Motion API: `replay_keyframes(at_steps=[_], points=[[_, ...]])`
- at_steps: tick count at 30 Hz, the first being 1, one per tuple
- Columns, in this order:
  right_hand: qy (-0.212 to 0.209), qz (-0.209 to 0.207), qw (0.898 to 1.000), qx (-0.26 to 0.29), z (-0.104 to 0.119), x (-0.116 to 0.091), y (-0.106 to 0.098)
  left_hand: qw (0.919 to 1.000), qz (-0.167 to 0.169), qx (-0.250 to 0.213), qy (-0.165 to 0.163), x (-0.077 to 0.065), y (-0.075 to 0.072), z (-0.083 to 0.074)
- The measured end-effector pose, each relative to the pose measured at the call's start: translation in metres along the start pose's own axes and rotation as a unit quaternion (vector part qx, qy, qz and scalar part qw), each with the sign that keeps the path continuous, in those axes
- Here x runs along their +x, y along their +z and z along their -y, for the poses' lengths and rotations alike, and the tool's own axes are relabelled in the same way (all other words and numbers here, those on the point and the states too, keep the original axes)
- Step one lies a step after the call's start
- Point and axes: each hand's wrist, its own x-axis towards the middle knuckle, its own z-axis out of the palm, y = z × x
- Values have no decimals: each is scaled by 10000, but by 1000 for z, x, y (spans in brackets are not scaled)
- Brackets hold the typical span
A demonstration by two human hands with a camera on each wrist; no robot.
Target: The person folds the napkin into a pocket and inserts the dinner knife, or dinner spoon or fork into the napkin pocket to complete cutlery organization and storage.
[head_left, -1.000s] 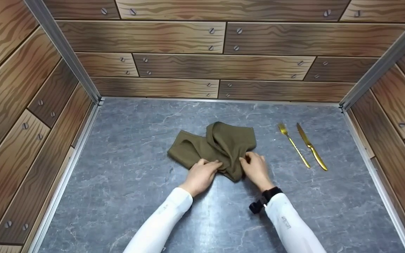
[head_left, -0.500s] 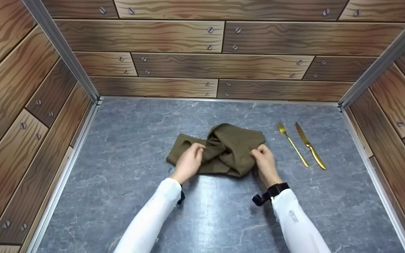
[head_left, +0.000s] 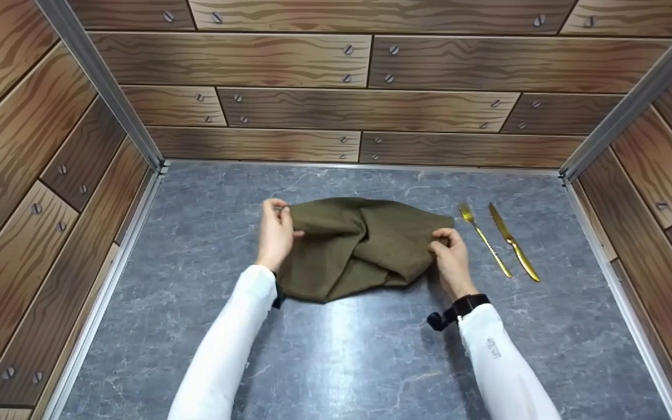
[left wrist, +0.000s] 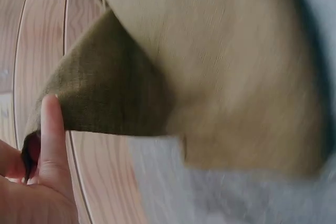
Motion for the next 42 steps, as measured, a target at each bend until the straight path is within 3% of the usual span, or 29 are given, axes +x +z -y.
replay_keyframes(at_steps=[4, 10, 13, 16, 19, 22, 25, 28, 33, 35, 42], points=[[-50, 226, 9991, -344, 5, 7, -3, 9998, -160, 72, 28, 13, -11, -3], [9, 705, 9940, -839, 25, 14, -2, 9943, -167, 911, 521, 30, -26, 1], [-259, 1013, 9854, -1344, 20, 19, -3, 9898, 135, 1265, 640, 35, -32, 7], [-419, 1243, 9772, -1672, 11, 24, -3, 9803, 686, 1719, 695, 31, -33, 14], [-331, 1336, 9749, -1751, 8, 24, -2, 9589, 1309, 2399, 769, 12, -28, 20], [-283, 1298, 9737, -1849, 6, 24, -3, 9260, 1851, 3200, 765, -15, -18, 23], [-352, 1251, 9698, -2062, 7, 26, -5, 8955, 2269, 3792, 533, -38, -8, 26], [-431, 1246, 9654, -2248, 11, 31, -6, 8645, 2523, 4328, 397, -52, -4, 33], [-576, 1321, 9591, -2435, 22, 41, -3, 8149, 2552, 5176, 539, -53, -9, 52], [-589, 1363, 9568, -2499, 26, 45, -1, 8064, 2560, 5302, 557, -49, -13, 58], [-483, 1374, 9501, -2758, 36, 64, -4, 7920, 2683, 5453, 580, -32, -24, 64]])
